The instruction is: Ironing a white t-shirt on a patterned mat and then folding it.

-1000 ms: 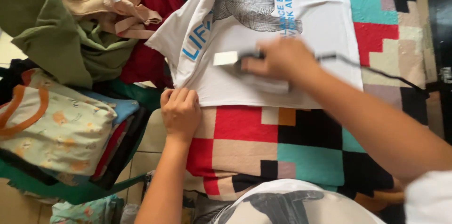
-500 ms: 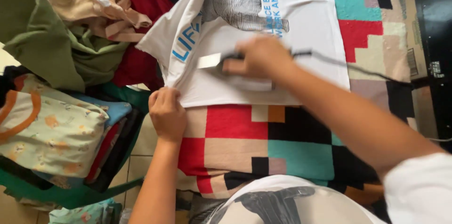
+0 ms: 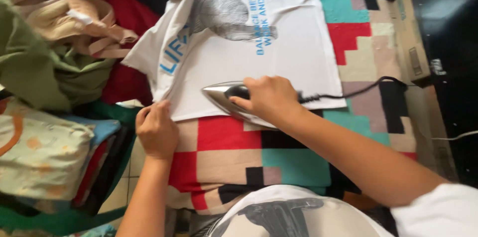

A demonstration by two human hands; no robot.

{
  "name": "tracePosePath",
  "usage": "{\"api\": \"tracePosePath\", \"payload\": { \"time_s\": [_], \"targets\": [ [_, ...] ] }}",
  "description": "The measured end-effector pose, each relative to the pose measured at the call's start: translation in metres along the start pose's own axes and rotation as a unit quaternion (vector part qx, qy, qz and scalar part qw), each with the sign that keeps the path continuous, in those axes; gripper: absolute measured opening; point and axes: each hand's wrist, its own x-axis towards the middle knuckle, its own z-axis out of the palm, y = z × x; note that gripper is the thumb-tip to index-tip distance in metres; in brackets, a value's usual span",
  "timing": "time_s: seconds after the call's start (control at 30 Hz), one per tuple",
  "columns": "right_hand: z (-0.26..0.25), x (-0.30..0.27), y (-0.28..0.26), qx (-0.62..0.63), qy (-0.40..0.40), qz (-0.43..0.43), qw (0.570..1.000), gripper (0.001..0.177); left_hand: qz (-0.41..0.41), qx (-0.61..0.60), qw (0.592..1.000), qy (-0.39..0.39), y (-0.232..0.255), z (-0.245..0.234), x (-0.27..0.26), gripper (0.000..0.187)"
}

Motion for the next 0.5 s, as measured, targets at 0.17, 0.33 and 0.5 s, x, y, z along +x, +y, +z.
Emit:
{"api": "tracePosePath", "payload": {
  "time_s": [0.17, 0.33, 0.5],
  "targets": [
    [-0.014, -0.023, 0.096, 0.003, 0.056, 0.209, 0.976, 0.056, 0.012, 0.067, 0.997, -0.037, -0.001, 0.008, -0.006, 0.025],
    [-0.038, -0.029, 0.171, -0.030, 0.087, 0.345, 0.934, 0.061, 0.013, 0.077, 0.994, -0.079, 0.029, 0.010, 0.012, 0.029],
    [-0.058, -0.046, 0.079, 0.099, 0.011, 0.260, 0.960, 0.054, 0.065, -0.110, 0.983, -0.134, 0.081, 0.044, 0.031, 0.029]
  ]
}}
